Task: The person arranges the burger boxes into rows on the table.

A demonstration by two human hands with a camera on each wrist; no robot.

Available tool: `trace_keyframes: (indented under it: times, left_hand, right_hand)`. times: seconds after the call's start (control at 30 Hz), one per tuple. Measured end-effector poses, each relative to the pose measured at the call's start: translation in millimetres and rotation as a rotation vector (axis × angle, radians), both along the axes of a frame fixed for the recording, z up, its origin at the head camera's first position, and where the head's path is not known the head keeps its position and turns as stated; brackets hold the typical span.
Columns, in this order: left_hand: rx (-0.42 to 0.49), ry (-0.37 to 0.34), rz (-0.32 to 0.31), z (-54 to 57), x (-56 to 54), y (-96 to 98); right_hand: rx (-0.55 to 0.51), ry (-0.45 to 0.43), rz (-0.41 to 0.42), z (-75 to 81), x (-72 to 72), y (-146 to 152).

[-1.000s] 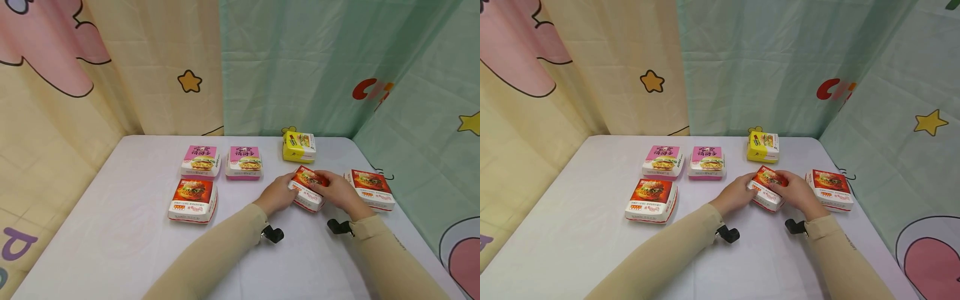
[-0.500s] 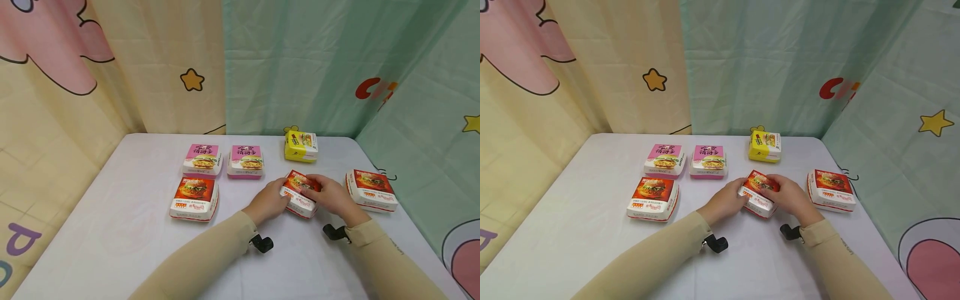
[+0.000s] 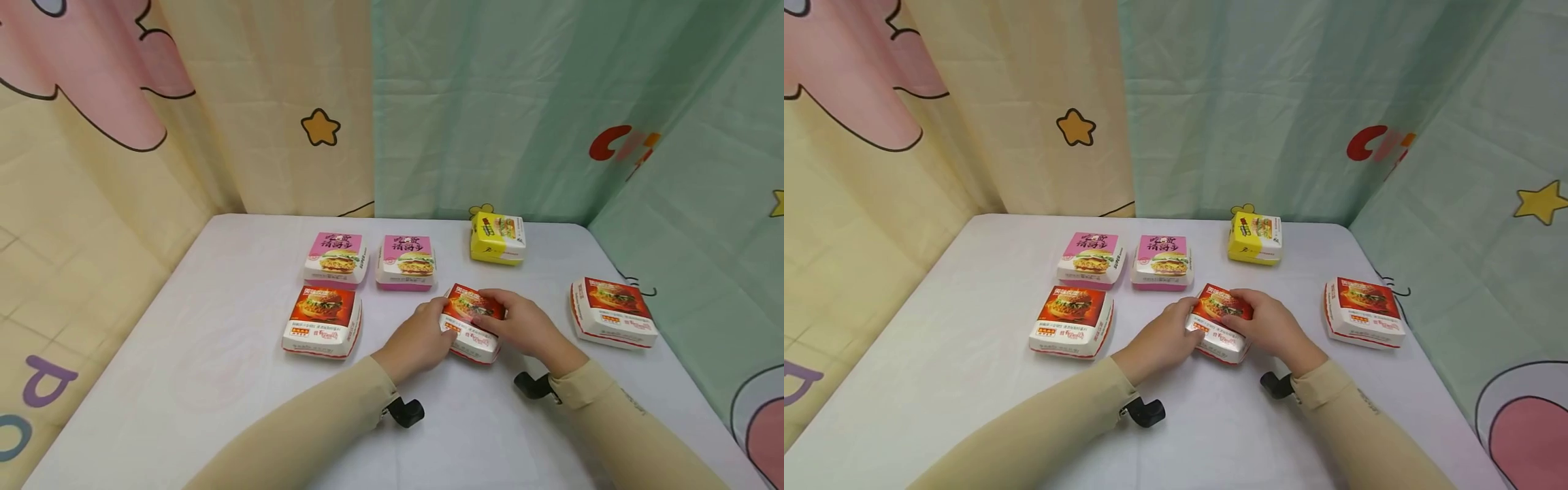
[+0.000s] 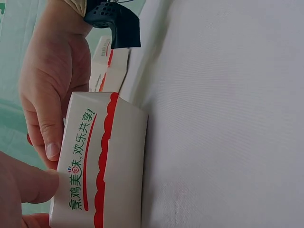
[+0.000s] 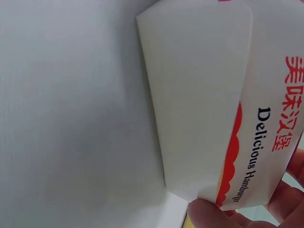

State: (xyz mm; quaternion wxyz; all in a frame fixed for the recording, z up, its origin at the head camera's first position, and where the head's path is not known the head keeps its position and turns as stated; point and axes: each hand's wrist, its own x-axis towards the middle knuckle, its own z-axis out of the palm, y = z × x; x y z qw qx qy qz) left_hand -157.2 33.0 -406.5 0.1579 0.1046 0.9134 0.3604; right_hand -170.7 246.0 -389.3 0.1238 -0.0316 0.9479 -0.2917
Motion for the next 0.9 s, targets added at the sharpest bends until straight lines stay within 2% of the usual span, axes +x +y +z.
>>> trace_keyframes:
  times: [0.17,0.33,0.63,0.9]
  left_hand:
    - [-0.029,0.035,-0.008,4.3,4.5,-17.0]
    - [-0.037,0.039,-0.004,7.9,7.6,-32.9]
    - [-0.048,0.050,0.051,7.4,17.3,-54.3]
    - [-0.061,0.053,0.099,6.1,21.6,-64.5]
  right_hand:
    - [-0.003,0.042,0.040,-1.0,-2.0,-14]
    - [-0.011,0.073,0.089,-2.2,-5.9,-27]
    - [-0.026,0.078,0.155,-2.1,-10.3,-52]
    - [-0.062,0.143,0.214,-5.5,-15.9,-65]
